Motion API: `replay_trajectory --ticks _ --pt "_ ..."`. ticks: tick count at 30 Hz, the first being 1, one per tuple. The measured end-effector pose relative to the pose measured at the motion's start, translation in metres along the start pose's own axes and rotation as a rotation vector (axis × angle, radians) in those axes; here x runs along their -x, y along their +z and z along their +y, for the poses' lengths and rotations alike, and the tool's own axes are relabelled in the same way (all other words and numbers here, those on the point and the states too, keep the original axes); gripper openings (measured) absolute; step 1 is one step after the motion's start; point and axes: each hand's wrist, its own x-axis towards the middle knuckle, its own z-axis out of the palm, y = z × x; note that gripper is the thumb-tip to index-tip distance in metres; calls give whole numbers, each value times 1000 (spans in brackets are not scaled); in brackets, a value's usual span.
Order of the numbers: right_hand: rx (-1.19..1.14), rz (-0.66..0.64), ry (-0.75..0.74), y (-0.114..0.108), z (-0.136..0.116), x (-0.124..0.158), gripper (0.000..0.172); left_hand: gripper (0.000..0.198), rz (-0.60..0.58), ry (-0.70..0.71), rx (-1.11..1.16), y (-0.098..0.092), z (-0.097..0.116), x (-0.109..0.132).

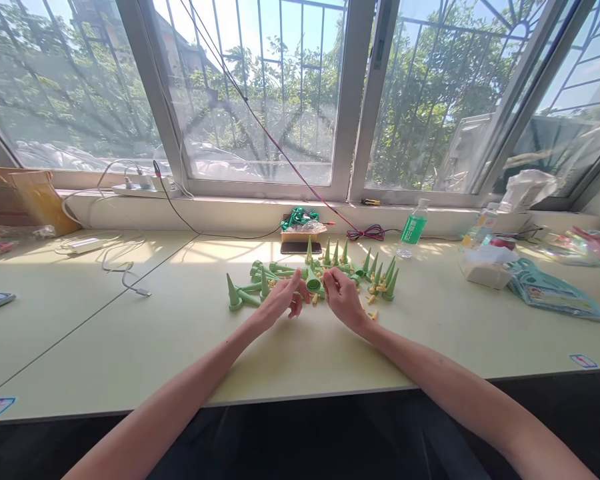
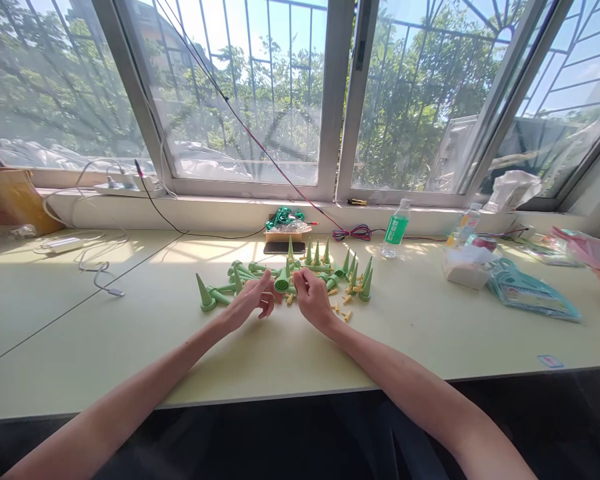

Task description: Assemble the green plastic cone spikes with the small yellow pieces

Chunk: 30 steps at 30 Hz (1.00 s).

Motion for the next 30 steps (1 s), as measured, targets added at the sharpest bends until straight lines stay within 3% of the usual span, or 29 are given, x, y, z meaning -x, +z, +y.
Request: replay_trajectory --ticks 4,12,21,26,30 --pt "26 -49 -24 0 1 0 39 62 -105 -20 25 1 0 2" --pt "19 -116 -14 0 7 -2 38 49 -109 55 -173 -3 -6 3" --pt "78 -145 16 0 7 -4 46 24 87 416 -642 -1 -9 4" --pt "131 -114 -30 1 10 -5 48 19 79 483 -694 -3 -15 1" --pt "96 -72 -5 4 13 -5 46 23 151 473 -703 -3 -17 -1"
